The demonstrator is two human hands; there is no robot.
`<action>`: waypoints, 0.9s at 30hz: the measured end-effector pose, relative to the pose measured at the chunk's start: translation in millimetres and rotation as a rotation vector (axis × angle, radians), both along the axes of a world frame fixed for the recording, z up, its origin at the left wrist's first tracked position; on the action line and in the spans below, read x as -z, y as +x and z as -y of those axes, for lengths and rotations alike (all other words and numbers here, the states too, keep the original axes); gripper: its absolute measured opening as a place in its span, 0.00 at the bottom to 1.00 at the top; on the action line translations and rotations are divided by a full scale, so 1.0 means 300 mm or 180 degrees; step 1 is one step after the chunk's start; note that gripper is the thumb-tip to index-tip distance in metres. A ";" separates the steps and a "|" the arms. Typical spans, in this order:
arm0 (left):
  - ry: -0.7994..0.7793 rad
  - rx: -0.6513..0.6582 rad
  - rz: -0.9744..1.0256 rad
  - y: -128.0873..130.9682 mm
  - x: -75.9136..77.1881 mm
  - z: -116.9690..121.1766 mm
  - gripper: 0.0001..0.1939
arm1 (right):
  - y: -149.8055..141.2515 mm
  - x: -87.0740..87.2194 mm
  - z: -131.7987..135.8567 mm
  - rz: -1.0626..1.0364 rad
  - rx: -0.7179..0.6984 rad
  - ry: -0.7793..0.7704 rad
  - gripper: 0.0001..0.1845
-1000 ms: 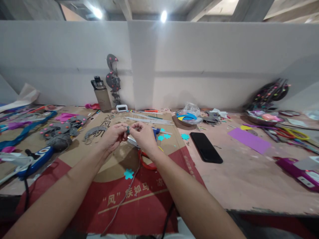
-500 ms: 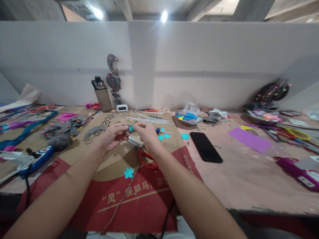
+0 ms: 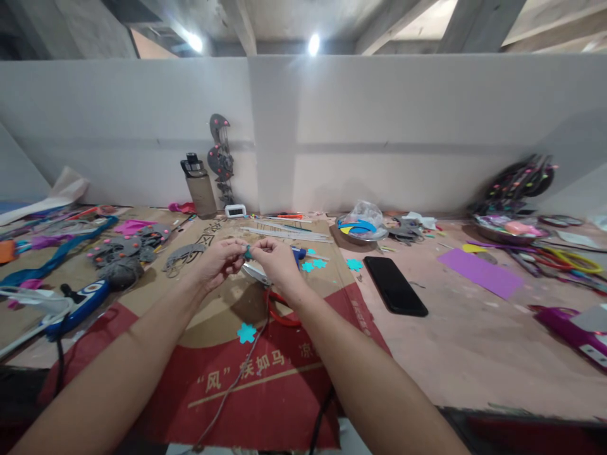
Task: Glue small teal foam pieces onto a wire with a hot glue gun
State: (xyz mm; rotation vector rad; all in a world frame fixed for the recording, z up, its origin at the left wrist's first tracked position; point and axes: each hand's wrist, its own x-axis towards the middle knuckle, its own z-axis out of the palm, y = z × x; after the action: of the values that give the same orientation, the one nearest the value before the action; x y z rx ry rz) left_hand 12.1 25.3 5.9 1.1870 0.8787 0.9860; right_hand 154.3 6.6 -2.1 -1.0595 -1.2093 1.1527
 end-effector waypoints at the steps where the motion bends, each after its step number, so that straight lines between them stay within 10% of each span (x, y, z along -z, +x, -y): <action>1: -0.0079 0.0140 0.0146 -0.007 -0.005 0.000 0.09 | 0.006 -0.002 -0.001 -0.0109 -0.0054 -0.0079 0.12; 6: -0.0453 0.0698 0.0784 -0.042 -0.022 -0.017 0.19 | 0.029 -0.011 -0.009 -0.0709 -0.0554 -0.0352 0.14; 13: -0.0107 -0.0753 0.0331 -0.073 0.052 -0.091 0.05 | 0.021 -0.010 -0.012 -0.0892 -0.0544 -0.0268 0.18; 27: 0.0636 -0.0995 -0.0707 -0.042 0.128 -0.117 0.11 | 0.010 0.014 -0.039 -0.0590 -0.0128 -0.0049 0.13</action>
State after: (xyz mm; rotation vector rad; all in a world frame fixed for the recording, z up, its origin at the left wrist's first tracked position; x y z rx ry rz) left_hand -0.5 60.3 -32.6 1.3734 1.1890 1.2319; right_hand 157.3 18.3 -6.2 -0.9215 -1.0813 1.2640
